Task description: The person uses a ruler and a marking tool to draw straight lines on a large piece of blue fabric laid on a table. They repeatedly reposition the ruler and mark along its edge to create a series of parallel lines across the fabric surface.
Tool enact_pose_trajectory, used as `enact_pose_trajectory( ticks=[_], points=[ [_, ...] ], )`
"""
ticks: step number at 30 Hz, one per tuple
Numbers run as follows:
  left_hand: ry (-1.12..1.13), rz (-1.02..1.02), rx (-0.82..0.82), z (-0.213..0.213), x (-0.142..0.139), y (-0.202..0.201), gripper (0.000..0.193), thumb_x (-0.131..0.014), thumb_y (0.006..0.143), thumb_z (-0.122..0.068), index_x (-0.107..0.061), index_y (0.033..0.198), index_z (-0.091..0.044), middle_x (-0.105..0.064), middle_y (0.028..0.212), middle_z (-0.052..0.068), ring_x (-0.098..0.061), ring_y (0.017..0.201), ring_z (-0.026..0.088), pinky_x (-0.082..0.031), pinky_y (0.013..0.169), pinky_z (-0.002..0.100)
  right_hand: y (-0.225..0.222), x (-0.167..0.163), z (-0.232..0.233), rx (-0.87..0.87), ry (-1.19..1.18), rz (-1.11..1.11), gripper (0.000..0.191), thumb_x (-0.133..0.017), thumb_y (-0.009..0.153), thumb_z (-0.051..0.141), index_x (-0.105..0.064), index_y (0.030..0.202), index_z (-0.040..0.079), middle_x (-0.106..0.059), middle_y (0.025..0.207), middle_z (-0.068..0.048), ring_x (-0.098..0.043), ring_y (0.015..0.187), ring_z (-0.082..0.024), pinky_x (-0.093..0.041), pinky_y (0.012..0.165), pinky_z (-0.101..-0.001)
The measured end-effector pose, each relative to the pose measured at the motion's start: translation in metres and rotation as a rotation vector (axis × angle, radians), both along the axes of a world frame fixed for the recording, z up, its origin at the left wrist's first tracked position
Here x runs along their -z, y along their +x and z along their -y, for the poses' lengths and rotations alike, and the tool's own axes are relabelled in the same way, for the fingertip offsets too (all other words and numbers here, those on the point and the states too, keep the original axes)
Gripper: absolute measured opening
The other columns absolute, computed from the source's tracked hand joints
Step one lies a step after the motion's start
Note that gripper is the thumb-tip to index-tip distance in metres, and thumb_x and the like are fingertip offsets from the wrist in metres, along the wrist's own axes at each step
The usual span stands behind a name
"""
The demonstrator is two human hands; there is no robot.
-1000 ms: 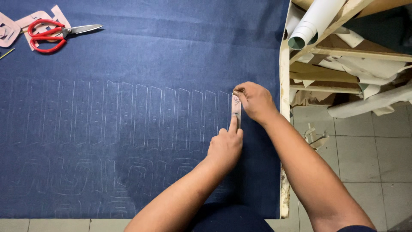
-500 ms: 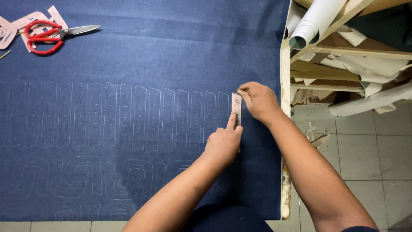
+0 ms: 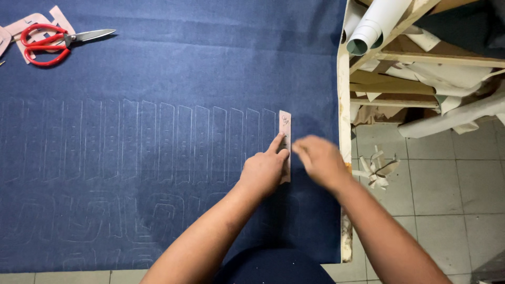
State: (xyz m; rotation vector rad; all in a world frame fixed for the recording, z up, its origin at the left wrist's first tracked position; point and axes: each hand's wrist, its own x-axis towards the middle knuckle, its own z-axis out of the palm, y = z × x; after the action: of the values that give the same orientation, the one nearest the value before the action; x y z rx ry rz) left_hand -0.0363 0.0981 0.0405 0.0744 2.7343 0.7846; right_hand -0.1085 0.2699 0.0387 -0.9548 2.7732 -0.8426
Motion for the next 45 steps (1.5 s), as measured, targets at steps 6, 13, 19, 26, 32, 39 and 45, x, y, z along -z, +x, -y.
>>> enact_pose_trajectory(
  ticks=[6,13,19,26,32,39,45],
  points=[
    [-0.037,-0.088,-0.005,0.002,0.007,0.0,0.031,-0.071,0.088,-0.014,-0.06,0.117,-0.012,-0.034,0.167,0.008,-0.074,0.088,0.033,-0.061,0.073,0.046,0.067,-0.008,-0.031,-0.103,-0.057,0.046,0.014,-0.07,0.091,0.014,-0.074,0.098,0.003,-0.075,0.097,-0.011,-0.072,0.09,-0.03,-0.056,0.082,-0.0392],
    [-0.154,-0.112,0.05,0.004,0.009,-0.003,0.061,-0.072,0.083,-0.02,-0.055,0.141,-0.01,-0.044,0.158,0.0,-0.06,0.117,0.03,-0.053,0.091,0.048,0.078,-0.007,-0.036,0.0,-0.129,0.136,0.014,-0.068,0.093,0.012,-0.074,0.1,0.002,-0.076,0.098,-0.011,-0.074,0.092,-0.027,-0.058,0.082,-0.0352],
    [-0.199,-0.208,0.047,0.007,0.004,-0.015,0.05,-0.081,0.075,-0.029,-0.068,0.123,-0.016,-0.039,0.158,0.0,-0.02,0.153,0.033,-0.005,0.119,0.067,0.082,-0.006,-0.03,-0.021,-0.202,0.114,0.014,-0.068,0.094,0.011,-0.073,0.102,0.001,-0.076,0.099,-0.012,-0.074,0.092,-0.028,-0.058,0.082,-0.0354],
    [-0.152,-0.091,0.039,0.01,-0.004,-0.018,0.064,-0.088,0.067,-0.034,-0.066,0.126,-0.019,-0.039,0.157,-0.005,-0.017,0.154,0.031,0.001,0.121,0.067,0.087,-0.004,-0.018,-0.099,-0.228,0.107,0.013,-0.067,0.093,0.01,-0.072,0.1,0.001,-0.075,0.098,-0.012,-0.074,0.09,-0.027,-0.058,0.081,-0.0357],
    [-0.164,-0.222,0.011,0.012,0.007,-0.019,0.036,-0.075,0.081,-0.025,-0.073,0.117,-0.023,-0.049,0.152,-0.007,-0.027,0.152,0.029,-0.002,0.12,0.069,0.085,-0.003,-0.013,-0.097,-0.174,0.044,0.011,-0.068,0.093,0.008,-0.072,0.1,0.002,-0.075,0.096,-0.012,-0.073,0.089,-0.029,-0.057,0.081,-0.0383],
    [-0.12,-0.232,0.01,0.018,0.016,-0.026,0.025,-0.06,0.092,-0.023,-0.077,0.111,-0.025,-0.055,0.143,-0.008,-0.03,0.152,0.027,-0.001,0.12,0.071,0.044,0.003,0.013,-0.052,-0.135,-0.133,0.013,-0.066,0.094,0.01,-0.071,0.102,0.0,-0.072,0.097,-0.014,-0.07,0.088,-0.033,-0.055,0.082,-0.0424],
    [-0.092,-0.194,0.019,0.02,0.014,-0.027,0.029,-0.058,0.092,-0.019,-0.074,0.115,-0.025,-0.05,0.149,-0.007,-0.028,0.151,0.028,0.001,0.117,0.073,0.043,-0.003,0.012,-0.12,-0.147,-0.158,0.012,-0.067,0.091,0.009,-0.072,0.1,0.001,-0.072,0.096,-0.015,-0.07,0.088,-0.035,-0.055,0.082,-0.0427]
  ],
)
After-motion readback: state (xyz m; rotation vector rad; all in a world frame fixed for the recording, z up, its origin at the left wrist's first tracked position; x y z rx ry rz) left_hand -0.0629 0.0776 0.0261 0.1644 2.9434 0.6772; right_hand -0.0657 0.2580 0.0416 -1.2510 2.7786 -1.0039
